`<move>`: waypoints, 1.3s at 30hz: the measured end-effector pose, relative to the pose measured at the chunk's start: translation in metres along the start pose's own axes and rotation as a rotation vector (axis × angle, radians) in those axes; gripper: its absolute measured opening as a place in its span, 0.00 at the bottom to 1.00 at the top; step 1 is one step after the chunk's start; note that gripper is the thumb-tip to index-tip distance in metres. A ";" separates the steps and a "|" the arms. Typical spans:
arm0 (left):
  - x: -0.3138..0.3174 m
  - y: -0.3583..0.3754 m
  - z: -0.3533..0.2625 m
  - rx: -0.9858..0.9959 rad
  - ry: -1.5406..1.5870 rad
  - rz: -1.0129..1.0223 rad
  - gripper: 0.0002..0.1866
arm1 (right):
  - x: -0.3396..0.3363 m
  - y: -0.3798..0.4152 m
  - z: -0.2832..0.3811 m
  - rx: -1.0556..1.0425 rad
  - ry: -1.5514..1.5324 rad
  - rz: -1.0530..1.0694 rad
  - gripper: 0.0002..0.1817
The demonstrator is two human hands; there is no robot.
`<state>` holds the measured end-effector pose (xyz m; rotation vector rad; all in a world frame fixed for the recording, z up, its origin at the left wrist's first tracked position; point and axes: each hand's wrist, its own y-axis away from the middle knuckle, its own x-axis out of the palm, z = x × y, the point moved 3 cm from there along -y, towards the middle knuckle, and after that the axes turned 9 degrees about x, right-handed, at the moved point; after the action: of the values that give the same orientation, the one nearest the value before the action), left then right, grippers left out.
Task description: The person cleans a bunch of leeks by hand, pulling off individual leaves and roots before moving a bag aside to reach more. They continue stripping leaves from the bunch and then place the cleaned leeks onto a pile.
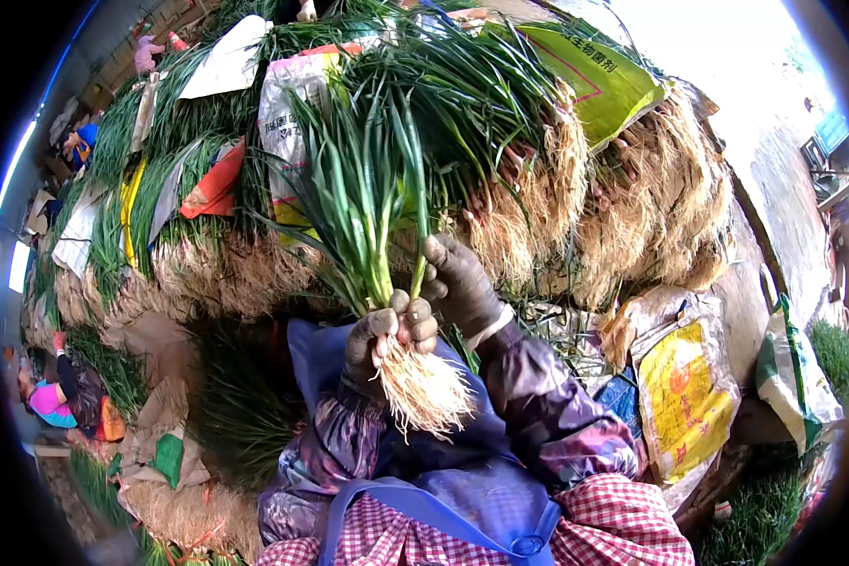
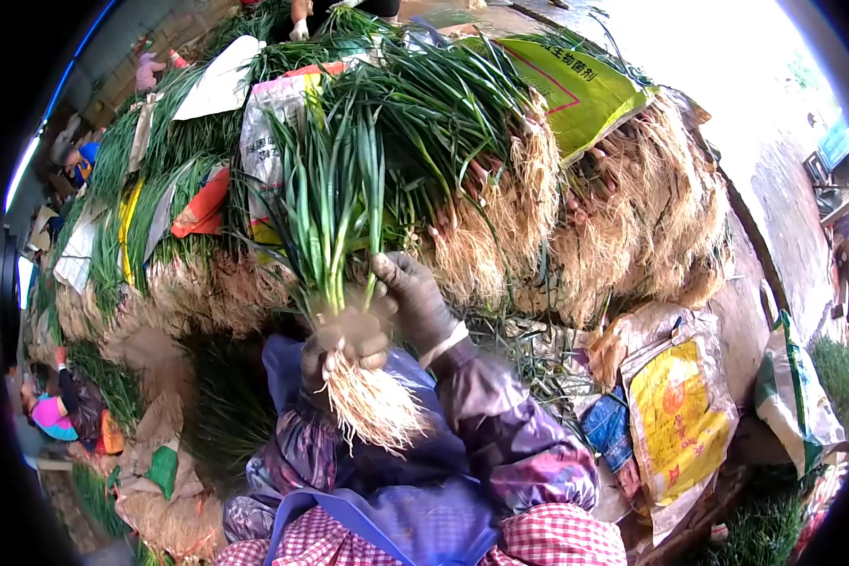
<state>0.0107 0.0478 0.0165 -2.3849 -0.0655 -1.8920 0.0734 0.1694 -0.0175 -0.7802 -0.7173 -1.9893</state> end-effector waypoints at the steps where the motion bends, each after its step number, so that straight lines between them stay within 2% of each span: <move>1: 0.009 0.004 -0.005 0.080 -0.071 -0.089 0.09 | 0.015 0.013 0.003 -0.100 0.157 -0.201 0.12; 2: 0.015 0.007 -0.009 0.157 -0.140 -0.177 0.09 | 0.013 0.022 0.001 -0.203 0.419 -0.304 0.10; 3: -0.001 0.007 -0.015 0.152 -0.030 -0.124 0.08 | 0.003 0.028 -0.006 -0.448 0.739 -0.282 0.09; 4: 0.003 0.008 -0.018 0.205 -0.100 -0.265 0.09 | -0.004 0.037 -0.004 -0.505 1.231 -0.280 0.08; 5: -0.004 0.007 -0.021 0.184 -0.092 -0.206 0.10 | -0.010 0.048 -0.002 -0.636 1.690 -0.296 0.07; 6: -0.011 0.008 -0.026 0.162 -0.084 -0.153 0.11 | -0.018 0.051 0.001 -0.482 1.957 -0.247 0.06; 7: -0.012 0.011 -0.031 0.186 -0.132 -0.167 0.16 | -0.043 0.048 0.001 -0.075 2.212 -0.288 0.08; 8: -0.012 0.012 -0.035 0.215 -0.180 -0.176 0.22 | -0.074 0.051 0.004 0.083 2.233 -0.118 0.09; 9: -0.015 0.010 -0.040 0.201 -0.250 -0.193 0.25 | -0.081 0.051 0.013 0.619 2.519 -0.002 0.09; 10: -0.019 0.012 -0.042 0.185 -0.321 -0.223 0.28 | -0.081 0.046 0.031 0.653 2.364 0.017 0.10; 11: -0.023 0.012 -0.042 0.192 -0.307 -0.225 0.32 | -0.057 0.036 0.056 0.743 2.299 -0.242 0.16; 12: -0.018 0.011 -0.038 0.161 -0.283 -0.254 0.31 | -0.050 0.037 0.076 0.175 2.115 -0.593 0.22; 13: -0.016 0.010 -0.033 0.157 -0.234 -0.244 0.31 | -0.037 0.031 0.095 -0.114 1.951 -0.858 0.21; 14: -0.015 0.006 -0.027 0.151 -0.186 -0.228 0.30 | -0.032 0.021 0.104 -0.205 1.884 -0.944 0.21; 15: -0.016 0.002 -0.023 0.140 -0.168 -0.170 0.30 | -0.041 0.007 0.103 -0.276 1.829 -0.831 0.18; 16: -0.008 0.000 -0.021 0.154 -0.185 -0.169 0.30 | -0.043 -0.007 0.097 -0.258 1.920 -0.835 0.14; 18: -0.019 0.001 -0.021 0.118 -0.226 -0.238 0.29 | -0.037 -0.003 0.085 -0.363 1.738 -0.757 0.12; 19: -0.015 -0.005 -0.021 0.146 -0.251 -0.222 0.28 | -0.025 0.009 0.076 -0.636 1.753 -0.707 0.10; 20: -0.011 -0.005 -0.020 0.168 -0.274 -0.227 0.26 | -0.007 0.025 0.067 -0.763 1.779 -0.682 0.10; 22: -0.055 0.008 -0.034 0.102 -0.527 -0.448 0.21 | 0.015 0.048 0.041 -0.472 1.826 -0.462 0.10; 23: -0.068 0.005 -0.029 0.105 -0.555 -0.436 0.16 | 0.015 0.053 0.025 -0.494 1.879 -0.317 0.09; 25: -0.080 -0.001 -0.023 0.112 -0.546 -0.405 0.12 | 0.015 0.058 0.016 -0.215 2.049 -0.067 0.14; 28: -0.099 0.007 -0.021 0.134 -0.439 -0.365 0.11 | 0.004 0.046 0.035 -0.007 0.927 -0.145 0.22; 29: -0.110 0.005 -0.022 0.116 -0.438 -0.302 0.15 | 0.009 0.041 0.045 0.084 0.668 -0.250 0.28; 30: -0.121 0.003 -0.022 0.099 -0.437 -0.239 0.22 | 0.005 0.028 0.047 0.091 0.567 -0.209 0.24; 32: -0.037 -0.001 -0.012 0.010 -0.242 -0.255 0.25 | -0.004 0.000 0.024 0.093 0.378 -0.134 0.20; 33: -0.032 0.003 -0.013 0.039 -0.253 -0.263 0.24 | 0.004 -0.004 0.013 0.142 0.346 -0.076 0.16; 34: -0.017 0.006 -0.016 0.143 -0.317 -0.292 0.24 | 0.012 0.006 0.013 0.147 0.316 -0.183 0.12; 36: 0.005 0.009 -0.027 0.218 -0.275 -0.132 0.23 | -0.012 0.011 0.009 0.068 0.317 -0.335 0.10; 37: 0.008 0.009 -0.031 0.278 -0.116 -0.063 0.24 | -0.041 0.008 0.001 0.093 0.563 -0.456 0.11; 38: 0.009 0.009 -0.040 0.330 -0.129 -0.023 0.25 | -0.085 0.000 -0.016 -0.173 1.440 -0.383 0.09; 39: 0.012 0.004 -0.044 0.357 -0.123 -0.018 0.26 | -0.078 0.005 -0.005 -0.019 1.927 -0.306 0.08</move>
<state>-0.0294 0.0391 0.0376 -2.2549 -0.3992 -1.5788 0.1107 0.2029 -0.0781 1.3096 0.3999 -1.9514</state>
